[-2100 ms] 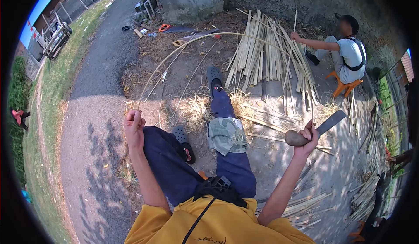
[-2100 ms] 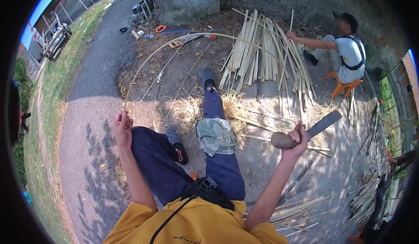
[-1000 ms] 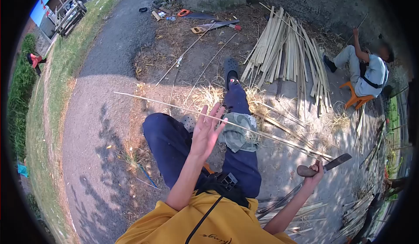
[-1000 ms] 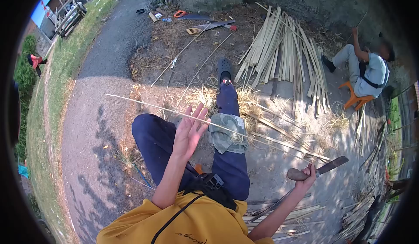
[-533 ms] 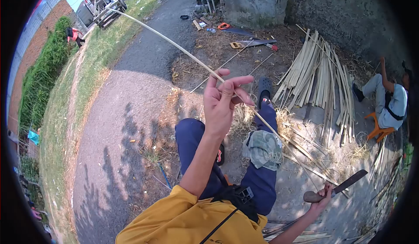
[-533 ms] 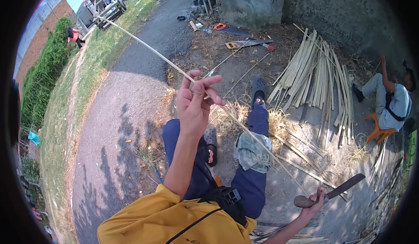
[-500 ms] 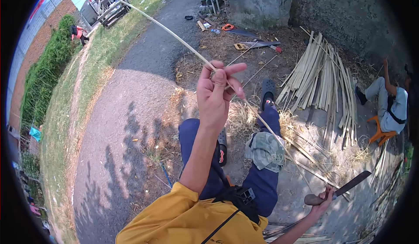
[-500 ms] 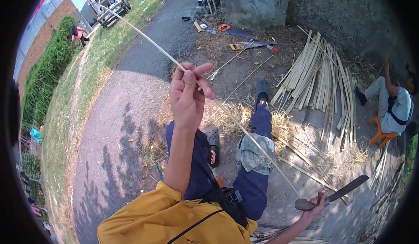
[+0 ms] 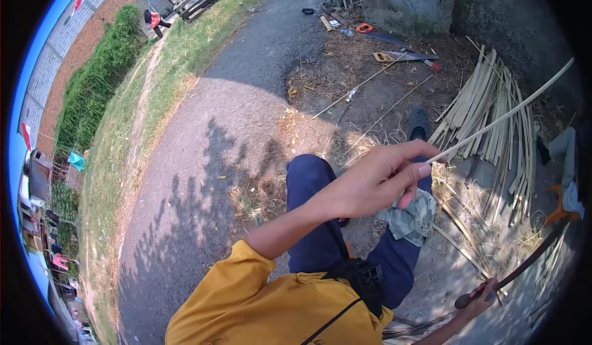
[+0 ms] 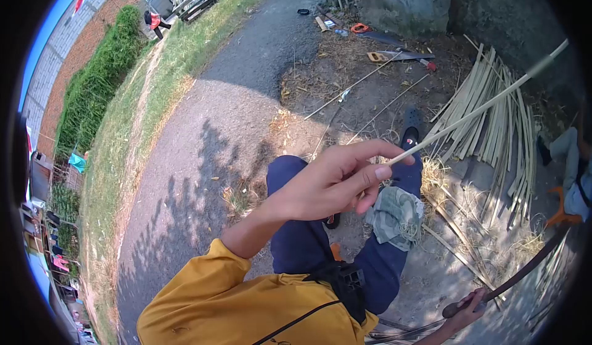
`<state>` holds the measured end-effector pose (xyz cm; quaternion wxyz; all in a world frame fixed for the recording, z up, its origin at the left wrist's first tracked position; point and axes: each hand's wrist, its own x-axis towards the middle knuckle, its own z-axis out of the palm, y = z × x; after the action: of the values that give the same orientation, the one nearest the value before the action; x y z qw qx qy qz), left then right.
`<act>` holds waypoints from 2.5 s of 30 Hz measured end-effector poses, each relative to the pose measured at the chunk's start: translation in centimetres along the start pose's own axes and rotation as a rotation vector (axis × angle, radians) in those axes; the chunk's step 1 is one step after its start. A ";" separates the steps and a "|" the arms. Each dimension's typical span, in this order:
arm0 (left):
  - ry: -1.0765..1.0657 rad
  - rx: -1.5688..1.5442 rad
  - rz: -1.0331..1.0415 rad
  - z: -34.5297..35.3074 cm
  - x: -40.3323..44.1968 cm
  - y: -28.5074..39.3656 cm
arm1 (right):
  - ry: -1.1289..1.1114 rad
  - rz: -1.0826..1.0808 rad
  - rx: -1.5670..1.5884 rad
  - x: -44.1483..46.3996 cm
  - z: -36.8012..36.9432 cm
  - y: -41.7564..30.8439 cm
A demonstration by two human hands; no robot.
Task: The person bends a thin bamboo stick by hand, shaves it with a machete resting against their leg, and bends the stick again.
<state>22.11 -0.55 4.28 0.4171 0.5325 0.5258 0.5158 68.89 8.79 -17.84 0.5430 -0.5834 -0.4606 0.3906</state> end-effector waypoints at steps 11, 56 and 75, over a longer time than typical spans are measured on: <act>-0.078 -0.153 -0.460 8.6 -6.1 -23.9 | -0.429 -0.041 0.057 -4.4 5.3 1.0; 0.131 0.038 -0.560 12.6 -6.0 -25.6 | -1.040 -0.318 -0.818 -5.8 18.3 1.6; 0.212 0.060 -0.593 11.2 -9.3 -24.9 | -0.969 -0.262 -0.885 -6.0 19.2 1.1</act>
<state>30.77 -6.19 -22.69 0.4763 0.3112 0.7138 0.4085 49.01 8.28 -21.17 0.0270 -0.4491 -0.8363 0.3135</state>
